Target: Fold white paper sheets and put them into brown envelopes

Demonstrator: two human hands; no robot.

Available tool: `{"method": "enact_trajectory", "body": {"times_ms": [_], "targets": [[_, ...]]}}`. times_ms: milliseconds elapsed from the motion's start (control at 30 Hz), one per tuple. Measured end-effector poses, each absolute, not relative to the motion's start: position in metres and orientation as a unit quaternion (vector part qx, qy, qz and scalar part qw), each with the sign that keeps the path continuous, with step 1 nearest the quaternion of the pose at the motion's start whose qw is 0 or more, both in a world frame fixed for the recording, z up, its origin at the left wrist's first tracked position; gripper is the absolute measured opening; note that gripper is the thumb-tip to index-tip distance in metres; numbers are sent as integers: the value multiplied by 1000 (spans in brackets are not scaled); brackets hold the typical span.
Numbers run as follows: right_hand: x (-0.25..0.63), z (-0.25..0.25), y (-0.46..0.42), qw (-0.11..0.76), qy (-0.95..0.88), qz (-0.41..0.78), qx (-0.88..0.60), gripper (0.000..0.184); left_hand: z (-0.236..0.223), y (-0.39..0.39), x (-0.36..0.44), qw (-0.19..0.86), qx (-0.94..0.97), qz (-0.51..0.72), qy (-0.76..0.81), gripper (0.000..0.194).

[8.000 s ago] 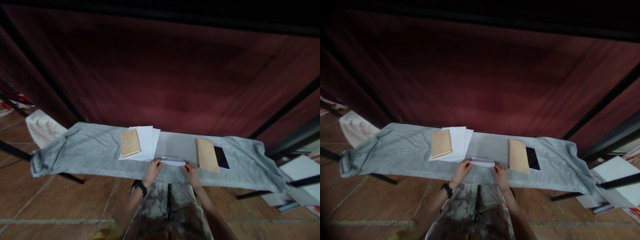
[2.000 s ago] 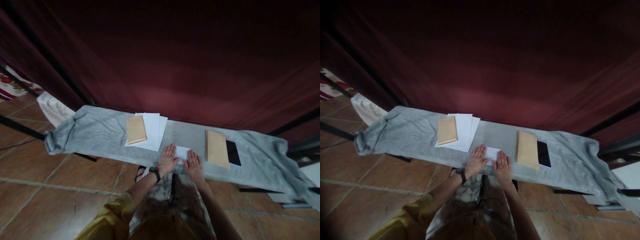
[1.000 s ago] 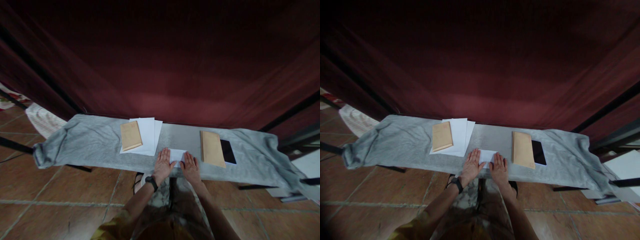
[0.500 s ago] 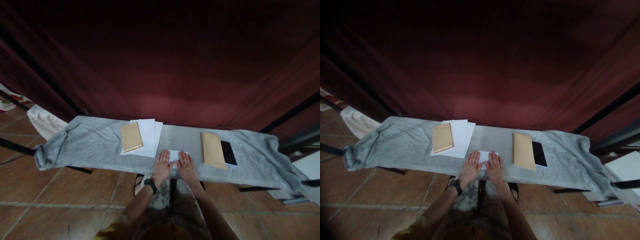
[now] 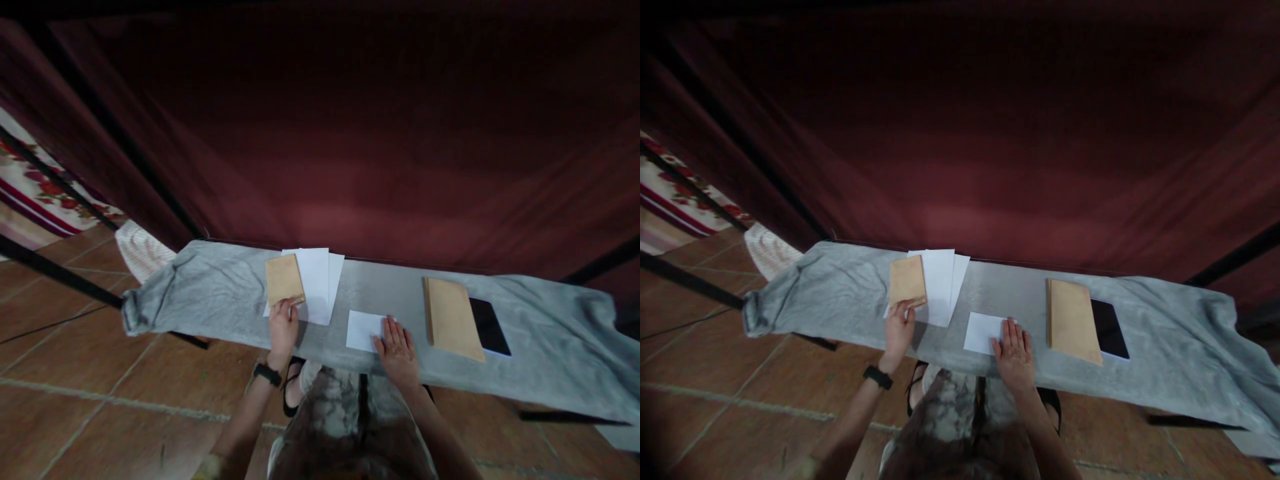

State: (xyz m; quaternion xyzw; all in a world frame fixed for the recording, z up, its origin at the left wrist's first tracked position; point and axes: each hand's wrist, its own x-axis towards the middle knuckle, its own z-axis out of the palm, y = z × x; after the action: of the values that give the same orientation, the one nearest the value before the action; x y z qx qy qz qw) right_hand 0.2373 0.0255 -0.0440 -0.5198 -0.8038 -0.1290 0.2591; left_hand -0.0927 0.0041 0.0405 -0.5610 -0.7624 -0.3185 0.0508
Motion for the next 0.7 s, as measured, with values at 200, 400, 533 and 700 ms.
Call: {"method": "enact_trajectory", "body": {"times_ms": [200,400,533,700], "targets": [[236,-45,26,260,-799,-125,-528,63,38,11,-152,-3,-585,-228,-779,24],[235,-49,28,249,-798,-122,-534,64,42,11,-160,9,-568,-274,-776,14],[238,-51,28,254,-802,-97,-532,61,55,-6,-151,111,-530,-324,-776,21],[221,-31,24,337,-765,41,-548,55,65,-49,-106,178,-674,-249,-673,21]]}}
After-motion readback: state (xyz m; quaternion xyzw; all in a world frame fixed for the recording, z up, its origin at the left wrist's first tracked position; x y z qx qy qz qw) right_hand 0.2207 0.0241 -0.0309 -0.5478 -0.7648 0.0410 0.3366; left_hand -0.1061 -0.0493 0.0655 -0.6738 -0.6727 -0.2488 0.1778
